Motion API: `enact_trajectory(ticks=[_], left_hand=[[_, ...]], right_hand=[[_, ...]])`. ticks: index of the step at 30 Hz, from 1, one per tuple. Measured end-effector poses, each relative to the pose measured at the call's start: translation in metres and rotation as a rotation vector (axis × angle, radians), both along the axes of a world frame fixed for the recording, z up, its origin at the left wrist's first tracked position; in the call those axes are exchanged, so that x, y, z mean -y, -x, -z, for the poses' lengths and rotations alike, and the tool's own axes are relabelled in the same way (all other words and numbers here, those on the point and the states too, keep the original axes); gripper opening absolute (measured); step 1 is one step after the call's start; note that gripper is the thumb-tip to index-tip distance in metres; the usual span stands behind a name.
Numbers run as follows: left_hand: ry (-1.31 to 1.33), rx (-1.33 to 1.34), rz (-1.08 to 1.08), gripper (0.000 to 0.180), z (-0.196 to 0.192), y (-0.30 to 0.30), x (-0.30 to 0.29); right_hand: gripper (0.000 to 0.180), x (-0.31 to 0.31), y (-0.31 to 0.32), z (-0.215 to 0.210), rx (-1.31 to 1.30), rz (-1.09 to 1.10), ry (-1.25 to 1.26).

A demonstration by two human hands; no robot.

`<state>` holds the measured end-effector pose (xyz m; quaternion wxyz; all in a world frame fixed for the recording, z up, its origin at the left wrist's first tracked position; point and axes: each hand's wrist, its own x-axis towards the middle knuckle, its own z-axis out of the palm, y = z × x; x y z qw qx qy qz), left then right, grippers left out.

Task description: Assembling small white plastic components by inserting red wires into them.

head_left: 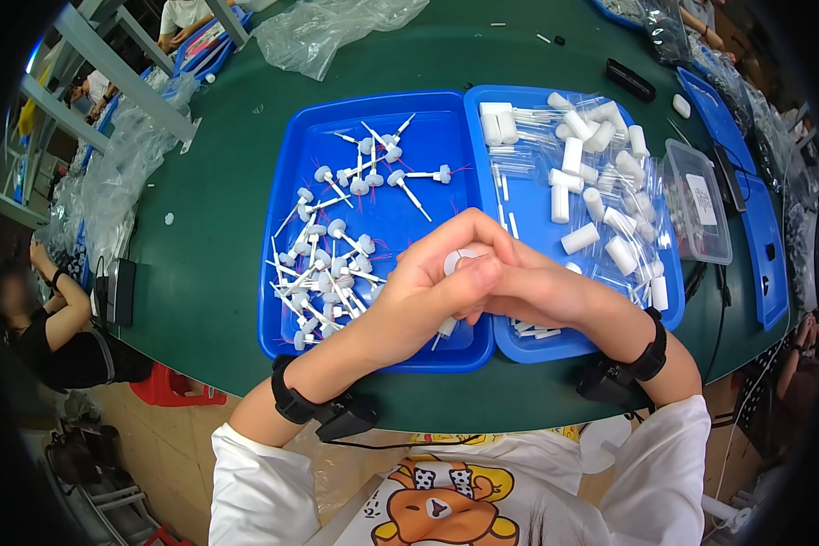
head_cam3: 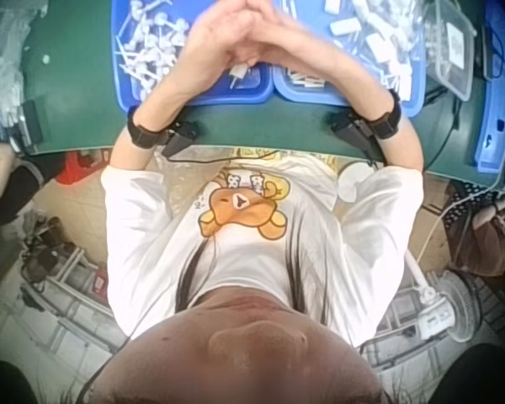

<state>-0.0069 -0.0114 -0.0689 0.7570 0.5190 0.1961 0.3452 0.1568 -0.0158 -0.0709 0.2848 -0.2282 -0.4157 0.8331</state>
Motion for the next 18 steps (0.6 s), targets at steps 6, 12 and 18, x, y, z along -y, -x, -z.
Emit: enact_trajectory(ticks=[6,12,18], left_hand=[[-0.012,-0.019,0.006,0.021,-0.0009,-0.0011,0.0014],[-0.009,-0.119,-0.03,0.029,-0.0047,-0.0023,0.0018],[-0.076,-0.155,-0.04,0.03,-0.0089,-0.0019,0.0025]], right_hand=[[0.036,-0.0008,-0.003,0.0048,-0.086,-0.041,0.041],[0.034,-0.0015,-0.001,0.003,-0.073,-0.056,0.048],[0.034,-0.0006,0.0015,0.003,-0.1,-0.049,0.01]])
